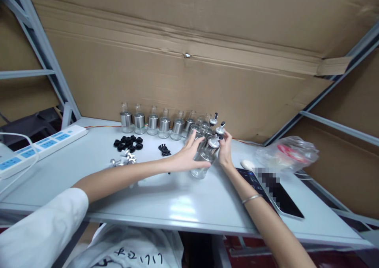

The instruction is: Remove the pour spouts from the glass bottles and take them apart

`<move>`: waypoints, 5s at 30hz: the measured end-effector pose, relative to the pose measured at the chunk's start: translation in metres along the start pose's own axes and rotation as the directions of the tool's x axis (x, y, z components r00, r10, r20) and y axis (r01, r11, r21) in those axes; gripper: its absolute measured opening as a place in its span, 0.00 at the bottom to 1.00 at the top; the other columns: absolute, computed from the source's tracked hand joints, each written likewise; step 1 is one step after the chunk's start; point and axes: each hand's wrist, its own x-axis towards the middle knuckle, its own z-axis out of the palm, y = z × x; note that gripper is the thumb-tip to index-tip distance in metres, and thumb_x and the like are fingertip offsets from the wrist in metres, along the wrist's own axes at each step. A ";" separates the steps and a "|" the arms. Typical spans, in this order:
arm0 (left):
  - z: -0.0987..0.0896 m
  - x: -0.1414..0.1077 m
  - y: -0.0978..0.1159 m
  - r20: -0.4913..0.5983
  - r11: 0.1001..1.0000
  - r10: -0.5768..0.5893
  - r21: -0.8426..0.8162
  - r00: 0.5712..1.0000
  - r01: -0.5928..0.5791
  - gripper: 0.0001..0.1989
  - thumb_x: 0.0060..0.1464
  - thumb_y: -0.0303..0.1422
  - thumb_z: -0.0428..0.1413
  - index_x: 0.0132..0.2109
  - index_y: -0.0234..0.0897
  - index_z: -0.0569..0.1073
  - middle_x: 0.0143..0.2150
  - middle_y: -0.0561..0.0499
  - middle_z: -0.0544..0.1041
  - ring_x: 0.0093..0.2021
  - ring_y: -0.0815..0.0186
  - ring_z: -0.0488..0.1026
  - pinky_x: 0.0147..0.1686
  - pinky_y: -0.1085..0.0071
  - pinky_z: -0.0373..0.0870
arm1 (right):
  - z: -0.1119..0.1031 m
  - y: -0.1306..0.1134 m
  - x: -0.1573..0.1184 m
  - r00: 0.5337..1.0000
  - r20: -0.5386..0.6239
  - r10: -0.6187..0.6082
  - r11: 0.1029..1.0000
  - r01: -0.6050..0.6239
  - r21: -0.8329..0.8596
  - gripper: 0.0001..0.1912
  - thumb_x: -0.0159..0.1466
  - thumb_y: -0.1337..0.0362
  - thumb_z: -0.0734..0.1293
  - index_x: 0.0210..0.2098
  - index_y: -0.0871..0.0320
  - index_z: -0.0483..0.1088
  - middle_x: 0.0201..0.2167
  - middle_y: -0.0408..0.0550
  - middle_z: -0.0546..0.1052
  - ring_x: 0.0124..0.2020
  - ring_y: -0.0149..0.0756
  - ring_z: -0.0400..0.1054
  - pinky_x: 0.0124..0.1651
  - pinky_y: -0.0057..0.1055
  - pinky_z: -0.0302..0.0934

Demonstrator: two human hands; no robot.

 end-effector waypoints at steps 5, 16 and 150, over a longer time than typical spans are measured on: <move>0.015 0.005 0.015 -0.265 0.925 0.077 -0.340 0.961 -0.167 0.35 0.56 0.37 0.55 0.64 0.39 0.46 0.66 0.35 0.51 0.66 0.53 0.56 0.61 0.52 0.59 | 0.002 -0.051 -0.009 0.953 -0.295 -0.070 0.997 0.064 -0.031 0.24 0.65 0.44 0.51 0.49 0.55 0.59 0.49 0.55 0.63 0.48 0.45 0.61 0.52 0.46 0.58; 0.023 0.040 -0.010 -0.147 0.820 0.143 -0.536 0.979 -0.200 0.12 0.62 0.27 0.47 0.53 0.33 0.59 0.56 0.38 0.69 0.58 0.61 0.66 0.60 0.61 0.61 | 0.013 -0.098 -0.047 0.995 0.058 0.079 0.997 -0.078 -0.028 0.18 0.63 0.47 0.59 0.40 0.54 0.66 0.39 0.47 0.72 0.43 0.41 0.67 0.50 0.40 0.61; -0.010 -0.155 -0.048 0.457 0.582 -0.156 -0.674 0.876 0.455 0.30 0.48 0.61 0.49 0.24 0.36 0.60 0.14 0.60 0.58 0.11 0.75 0.58 0.10 0.78 0.45 | 0.087 -0.164 -0.121 0.452 0.821 -0.348 0.896 -0.097 0.434 0.18 0.50 0.62 0.60 0.16 0.54 0.41 0.14 0.34 0.43 0.19 0.23 0.36 0.19 0.25 0.37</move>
